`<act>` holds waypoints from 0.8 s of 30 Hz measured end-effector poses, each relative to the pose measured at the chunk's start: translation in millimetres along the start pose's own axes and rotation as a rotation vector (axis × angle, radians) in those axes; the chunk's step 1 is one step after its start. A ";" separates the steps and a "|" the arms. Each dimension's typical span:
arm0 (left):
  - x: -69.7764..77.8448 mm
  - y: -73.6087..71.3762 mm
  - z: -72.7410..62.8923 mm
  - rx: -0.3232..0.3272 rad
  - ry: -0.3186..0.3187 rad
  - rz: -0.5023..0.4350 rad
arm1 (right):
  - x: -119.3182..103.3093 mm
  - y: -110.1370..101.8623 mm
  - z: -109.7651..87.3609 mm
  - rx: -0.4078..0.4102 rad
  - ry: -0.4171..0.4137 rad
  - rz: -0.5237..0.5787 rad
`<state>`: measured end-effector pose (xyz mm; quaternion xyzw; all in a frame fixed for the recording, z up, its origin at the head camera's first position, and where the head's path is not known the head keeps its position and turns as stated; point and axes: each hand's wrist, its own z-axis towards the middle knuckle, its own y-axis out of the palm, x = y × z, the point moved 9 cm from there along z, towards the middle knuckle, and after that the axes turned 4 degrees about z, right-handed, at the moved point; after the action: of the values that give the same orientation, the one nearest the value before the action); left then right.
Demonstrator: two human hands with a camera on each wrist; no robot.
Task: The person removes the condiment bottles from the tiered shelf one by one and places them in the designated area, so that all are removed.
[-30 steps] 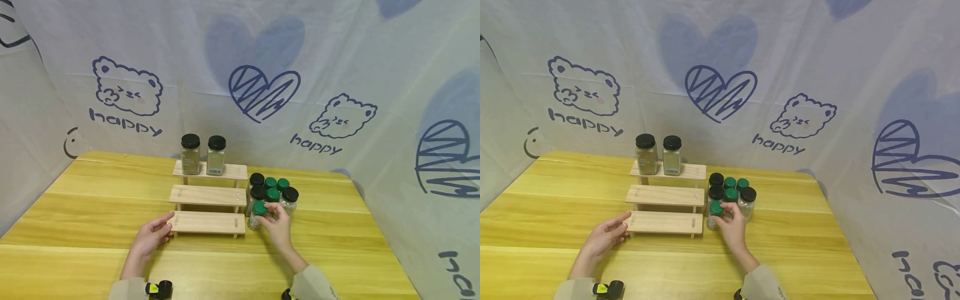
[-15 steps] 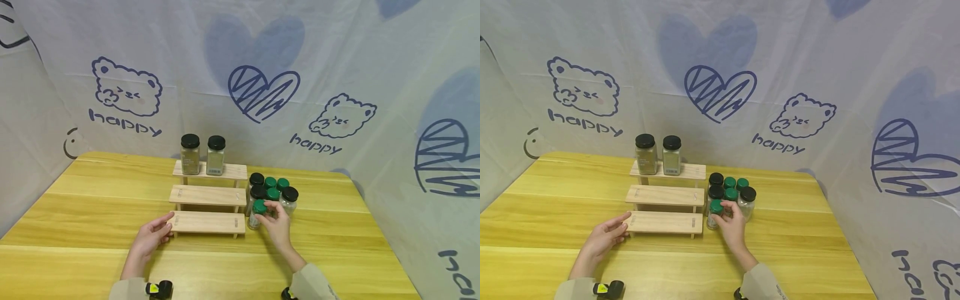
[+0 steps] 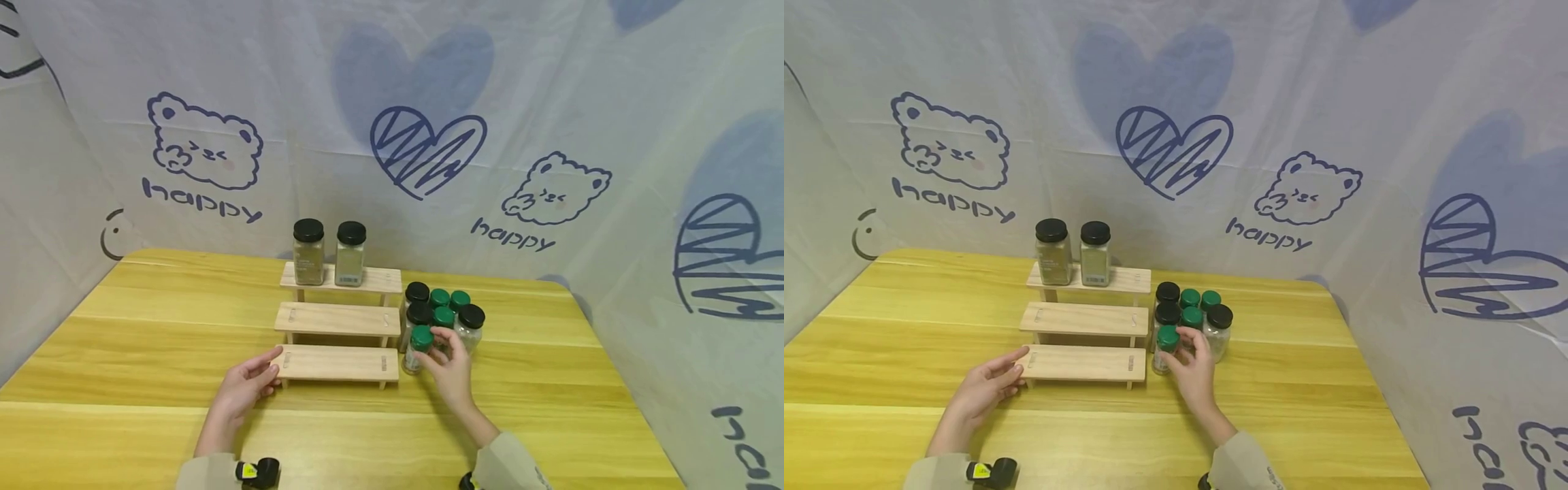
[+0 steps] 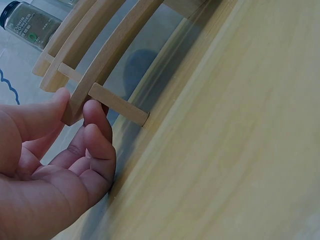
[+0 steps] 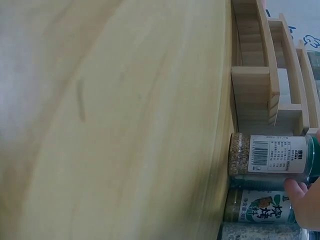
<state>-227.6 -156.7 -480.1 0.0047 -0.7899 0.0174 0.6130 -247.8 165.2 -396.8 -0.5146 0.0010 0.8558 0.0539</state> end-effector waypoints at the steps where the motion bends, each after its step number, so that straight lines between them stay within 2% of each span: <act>1: -0.1 -0.2 -0.1 -0.001 0.001 -0.001 | 1.9 -0.3 -0.1 0.001 -0.008 0.000; 8: 0.1 -0.4 -0.4 -0.008 0.007 0.001 | 2.3 -4.2 -4.5 0.036 -0.012 -0.004; 15: 0.9 0.2 -0.1 -0.004 0.008 -0.001 | 0.9 -11.3 -11.6 0.088 -0.078 -0.017; 19: 0.2 0.4 -0.3 -0.013 0.010 -0.002 | 0.4 -14.6 -15.3 0.116 -0.068 -0.033; 24: -0.5 -0.2 0.5 -0.009 0.007 -0.005 | -1.0 -15.6 -16.4 0.116 -0.055 -0.001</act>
<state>-227.9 -156.9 -480.7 0.0040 -0.7879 0.0123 0.6157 -231.4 179.7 -402.8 -0.4867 0.0489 0.8681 0.0843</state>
